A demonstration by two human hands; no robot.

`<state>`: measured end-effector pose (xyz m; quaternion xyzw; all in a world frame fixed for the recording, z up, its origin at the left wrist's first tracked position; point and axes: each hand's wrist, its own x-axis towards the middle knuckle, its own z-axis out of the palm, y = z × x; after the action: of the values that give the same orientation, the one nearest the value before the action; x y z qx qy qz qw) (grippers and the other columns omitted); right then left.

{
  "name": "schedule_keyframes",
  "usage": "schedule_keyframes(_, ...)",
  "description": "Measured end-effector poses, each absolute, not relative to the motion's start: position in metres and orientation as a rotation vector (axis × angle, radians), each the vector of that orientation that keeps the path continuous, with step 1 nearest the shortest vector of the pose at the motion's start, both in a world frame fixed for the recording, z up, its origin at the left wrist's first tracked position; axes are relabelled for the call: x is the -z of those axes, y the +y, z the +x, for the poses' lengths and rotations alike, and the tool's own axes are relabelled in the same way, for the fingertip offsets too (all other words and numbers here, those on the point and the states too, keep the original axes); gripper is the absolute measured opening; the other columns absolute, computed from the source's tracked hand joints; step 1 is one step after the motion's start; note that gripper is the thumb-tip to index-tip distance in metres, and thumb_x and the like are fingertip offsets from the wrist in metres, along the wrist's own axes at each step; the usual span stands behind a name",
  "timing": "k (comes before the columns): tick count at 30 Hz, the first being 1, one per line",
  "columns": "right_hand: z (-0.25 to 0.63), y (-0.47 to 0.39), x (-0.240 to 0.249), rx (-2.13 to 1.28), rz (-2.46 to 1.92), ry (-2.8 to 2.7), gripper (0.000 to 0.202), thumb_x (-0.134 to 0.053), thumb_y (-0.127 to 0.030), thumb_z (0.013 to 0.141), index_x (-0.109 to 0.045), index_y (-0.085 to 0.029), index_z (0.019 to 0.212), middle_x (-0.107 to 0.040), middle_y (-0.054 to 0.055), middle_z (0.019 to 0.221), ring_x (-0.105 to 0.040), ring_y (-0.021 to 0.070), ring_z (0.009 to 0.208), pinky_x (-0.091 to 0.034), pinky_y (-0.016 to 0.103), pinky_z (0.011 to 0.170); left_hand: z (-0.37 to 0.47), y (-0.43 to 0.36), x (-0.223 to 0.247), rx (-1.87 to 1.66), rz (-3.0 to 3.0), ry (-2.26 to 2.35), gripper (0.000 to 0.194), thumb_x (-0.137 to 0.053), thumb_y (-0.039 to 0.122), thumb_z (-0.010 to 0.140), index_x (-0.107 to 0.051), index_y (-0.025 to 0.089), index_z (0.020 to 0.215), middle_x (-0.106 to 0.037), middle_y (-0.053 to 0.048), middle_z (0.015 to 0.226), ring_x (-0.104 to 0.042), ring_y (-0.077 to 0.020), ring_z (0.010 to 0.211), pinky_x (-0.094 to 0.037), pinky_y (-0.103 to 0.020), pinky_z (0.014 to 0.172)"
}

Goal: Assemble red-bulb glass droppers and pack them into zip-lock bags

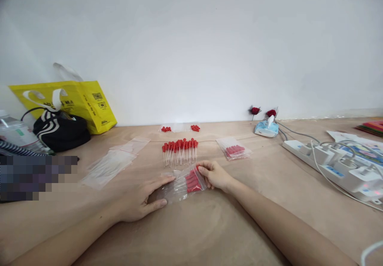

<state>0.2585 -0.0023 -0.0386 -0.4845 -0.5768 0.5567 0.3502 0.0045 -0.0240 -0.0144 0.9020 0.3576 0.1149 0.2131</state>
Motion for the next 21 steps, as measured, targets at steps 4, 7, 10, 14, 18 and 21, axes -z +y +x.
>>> schedule_keyframes(4, 0.254, 0.000, 0.040, -1.383, -1.344, -1.531, 0.026, -0.051, -0.033, 0.074, -0.059, -0.015, 0.091, -0.046, -0.008, 0.040, -0.034, 0.0044, 0.028, -0.020, 0.014, 0.027, 0.006, -0.025, 0.013, -0.307, 2.497, 0.999, 0.050, -0.048, 0.034, 0.082, -0.033, 0.026, 0.129, -0.041, -0.004, 0.132, -0.038, -0.0232, 0.120, -0.032, -0.041, 0.098)
schedule_keyframes(7, 0.247, 0.006, 0.044, -1.260, -1.403, -1.421, 0.017, -0.058, -0.027, 0.069, -0.057, -0.015, 0.082, -0.052, -0.006, 0.049, -0.039, 0.0048, 0.031, -0.027, 0.016, 0.029, 0.007, -0.026, 0.012, -0.305, 2.501, 1.004, 0.050, -0.048, 0.033, 0.081, -0.034, 0.025, 0.128, -0.041, -0.005, 0.132, -0.037, -0.0231, 0.120, -0.031, -0.042, 0.099)
schedule_keyframes(10, 0.242, 0.011, 0.049, -1.140, -1.348, -1.403, 0.011, -0.062, -0.022, 0.064, -0.055, -0.014, 0.064, -0.055, -0.003, 0.052, -0.047, 0.0068, 0.042, -0.037, 0.018, 0.040, 0.006, -0.026, 0.012, -0.313, 2.505, 1.000, 0.050, -0.048, 0.033, 0.081, -0.034, 0.024, 0.128, -0.041, -0.005, 0.132, -0.036, -0.0226, 0.120, -0.030, -0.041, 0.099)
schedule_keyframes(14, 0.252, 0.011, 0.046, -1.203, -1.341, -1.463, 0.016, -0.061, -0.030, 0.066, -0.056, -0.014, 0.066, -0.051, -0.004, 0.048, -0.042, 0.0064, 0.039, -0.034, 0.019, 0.040, 0.005, -0.025, 0.013, -0.299, 2.515, 0.995, 0.049, -0.048, 0.033, 0.082, -0.036, 0.024, 0.128, -0.039, -0.005, 0.134, -0.034, -0.0229, 0.122, -0.029, -0.042, 0.100)
schedule_keyframes(18, 0.277, 0.006, 0.037, -1.291, -1.177, -1.668, 0.027, -0.071, -0.026, 0.055, -0.058, -0.014, 0.075, -0.055, -0.004, 0.059, -0.045, 0.0054, 0.048, -0.036, 0.018, 0.047, 0.005, -0.024, 0.014, -0.313, 2.520, 0.975, 0.046, -0.047, 0.033, 0.082, -0.038, 0.024, 0.127, -0.038, -0.005, 0.134, -0.032, -0.0225, 0.123, -0.029, -0.041, 0.101)
schedule_keyframes(21, 0.288, 0.003, 0.032, -1.416, -1.093, -1.853, 0.035, -0.075, -0.025, 0.050, -0.061, -0.014, 0.080, -0.060, -0.001, 0.073, -0.044, 0.0042, 0.050, -0.035, 0.018, 0.047, 0.006, -0.023, 0.014, -0.311, 2.523, 0.979, 0.046, -0.047, 0.032, 0.082, -0.038, 0.024, 0.126, -0.039, -0.004, 0.134, -0.033, -0.0219, 0.123, -0.029, -0.041, 0.101)
